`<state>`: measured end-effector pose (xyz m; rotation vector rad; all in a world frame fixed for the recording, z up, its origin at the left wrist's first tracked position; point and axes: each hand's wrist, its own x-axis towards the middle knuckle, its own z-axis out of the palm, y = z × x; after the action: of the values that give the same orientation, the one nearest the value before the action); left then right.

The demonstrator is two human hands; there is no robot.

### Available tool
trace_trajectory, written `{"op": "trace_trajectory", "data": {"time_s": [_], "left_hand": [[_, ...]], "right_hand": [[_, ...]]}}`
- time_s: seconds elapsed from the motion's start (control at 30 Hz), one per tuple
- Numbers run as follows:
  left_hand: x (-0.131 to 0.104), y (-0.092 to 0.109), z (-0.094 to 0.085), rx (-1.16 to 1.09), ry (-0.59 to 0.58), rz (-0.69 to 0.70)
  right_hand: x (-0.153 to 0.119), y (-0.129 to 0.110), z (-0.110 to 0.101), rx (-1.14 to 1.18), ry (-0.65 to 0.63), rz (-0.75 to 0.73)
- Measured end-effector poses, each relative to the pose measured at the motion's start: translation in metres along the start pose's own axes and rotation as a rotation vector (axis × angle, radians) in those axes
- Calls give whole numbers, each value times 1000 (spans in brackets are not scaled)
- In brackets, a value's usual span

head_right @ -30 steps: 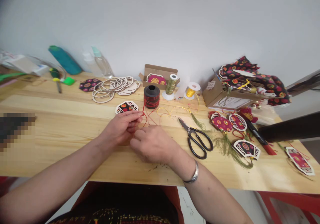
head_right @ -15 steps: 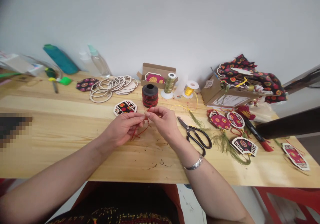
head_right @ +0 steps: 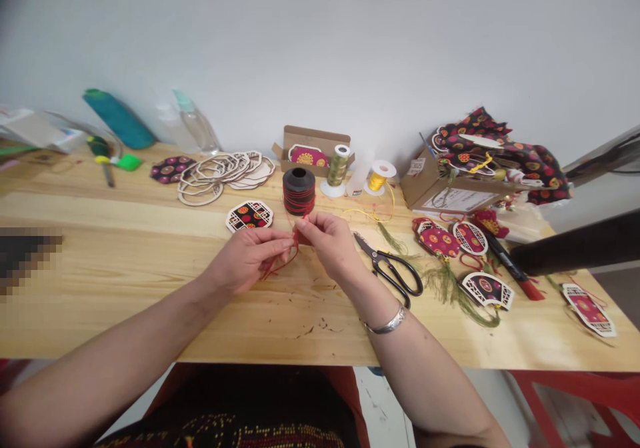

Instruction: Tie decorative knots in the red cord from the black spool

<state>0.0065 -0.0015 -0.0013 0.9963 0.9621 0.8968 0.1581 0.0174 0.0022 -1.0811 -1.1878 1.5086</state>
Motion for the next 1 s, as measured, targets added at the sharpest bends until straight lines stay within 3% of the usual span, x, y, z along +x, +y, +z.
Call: {"op": "trace_trajectory", "data": {"time_s": [0.1, 0.2, 0.37, 0.53, 0.73, 1.0], "left_hand": [[0, 2, 2, -49, 49, -11], [2, 5, 3, -113, 95, -41], [4, 4, 2, -137, 123, -64], [6, -1, -3, -64, 135, -35], [6, -2, -3, -33, 138, -45], [5, -2, -1, -13, 141, -69]], "right_hand": [[-2, -4, 1, 142, -126, 90], [-4, -7, 1, 198, -174, 160], [-6, -11, -1, 54, -219, 182], [-5, -9, 0, -168, -112, 74], [-3, -7, 0, -232, 0, 13], [-1, -4, -1, -322, 24, -41]]}}
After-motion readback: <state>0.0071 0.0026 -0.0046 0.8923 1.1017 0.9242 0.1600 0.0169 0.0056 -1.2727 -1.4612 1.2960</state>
